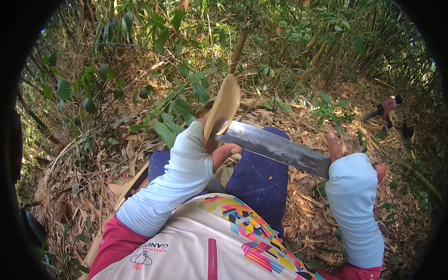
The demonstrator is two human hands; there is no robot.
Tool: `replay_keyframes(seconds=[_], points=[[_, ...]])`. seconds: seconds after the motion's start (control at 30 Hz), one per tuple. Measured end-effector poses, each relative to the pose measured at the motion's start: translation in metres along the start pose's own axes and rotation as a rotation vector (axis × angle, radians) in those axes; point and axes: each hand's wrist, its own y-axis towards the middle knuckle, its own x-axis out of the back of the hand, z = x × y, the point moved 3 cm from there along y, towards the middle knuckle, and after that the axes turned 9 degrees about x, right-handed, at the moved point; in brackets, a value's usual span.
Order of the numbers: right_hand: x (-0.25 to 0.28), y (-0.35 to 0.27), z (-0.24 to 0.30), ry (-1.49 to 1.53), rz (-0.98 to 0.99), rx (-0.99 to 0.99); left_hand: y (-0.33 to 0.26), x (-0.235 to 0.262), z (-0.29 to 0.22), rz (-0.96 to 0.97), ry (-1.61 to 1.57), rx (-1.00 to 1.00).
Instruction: The person sits on the ground in a forest and uses a machete to carve a piece of bamboo. They repeatedly shave the surface and hollow out the interior of the bamboo segment, holding it with their left hand and striking with the machete in their right hand.
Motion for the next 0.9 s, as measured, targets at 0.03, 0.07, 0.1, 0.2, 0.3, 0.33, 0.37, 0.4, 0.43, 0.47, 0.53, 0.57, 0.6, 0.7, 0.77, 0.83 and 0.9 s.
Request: replay_keyframes(seconds=[0.03,0.07,0.1,0.2,0.3,0.33,0.37,0.4,0.43,0.47,0.53,0.57,0.6,0.7,0.77,0.83,0.9], points=[[-0.003,0.000,0.000,0.002,-0.025,0.025,0.000,-0.002,0.004,0.012,-0.019,0.026],[-0.003,0.001,0.001,0.002,-0.001,0.027,-0.001,-0.002,0.006,0.022,-0.043,0.024],[-0.002,0.002,0.001,0.002,0.024,0.029,-0.002,-0.001,0.008,0.032,-0.066,0.022],[0.004,0.007,0.002,0.000,0.155,-0.005,-0.002,0.001,0.009,0.084,-0.210,-0.023],[0.005,0.003,-0.004,-0.003,0.129,0.011,0.002,0.008,0.005,0.216,-0.210,0.013],[0.010,0.005,-0.005,-0.003,0.152,0.010,0.004,0.009,0.003,0.244,-0.197,0.033],[0.013,0.006,-0.006,-0.003,0.174,0.009,0.005,0.011,0.001,0.272,-0.183,0.054],[0.014,0.005,-0.007,-0.006,0.164,0.009,0.006,0.011,-0.003,0.278,-0.189,0.062],[0.016,0.005,-0.007,-0.010,0.153,0.008,0.007,0.012,-0.005,0.283,-0.196,0.068],[0.017,0.005,-0.007,-0.014,0.141,0.007,0.008,0.012,-0.006,0.259,-0.153,0.061],[0.017,0.005,-0.008,-0.036,0.138,0.019,0.008,0.010,-0.007,0.212,-0.086,0.030],[0.017,0.004,-0.009,-0.047,0.138,0.025,0.009,0.009,-0.009,0.187,-0.061,0.008],[0.017,0.004,-0.010,-0.062,0.141,0.025,0.008,0.008,-0.010,0.159,-0.053,-0.028],[0.012,0.004,-0.012,-0.103,0.131,0.016,0.010,0.005,-0.010,0.169,-0.010,-0.023],[0.007,0.004,-0.011,-0.118,0.087,0.010,0.010,0.004,-0.009,0.148,0.035,-0.010],[0.005,0.005,-0.012,-0.056,0.122,-0.020,0.011,0.002,-0.009,0.073,0.089,-0.031],[0.001,0.005,-0.010,-0.046,0.109,-0.032,0.010,0.001,-0.007,0.034,0.080,-0.075]])
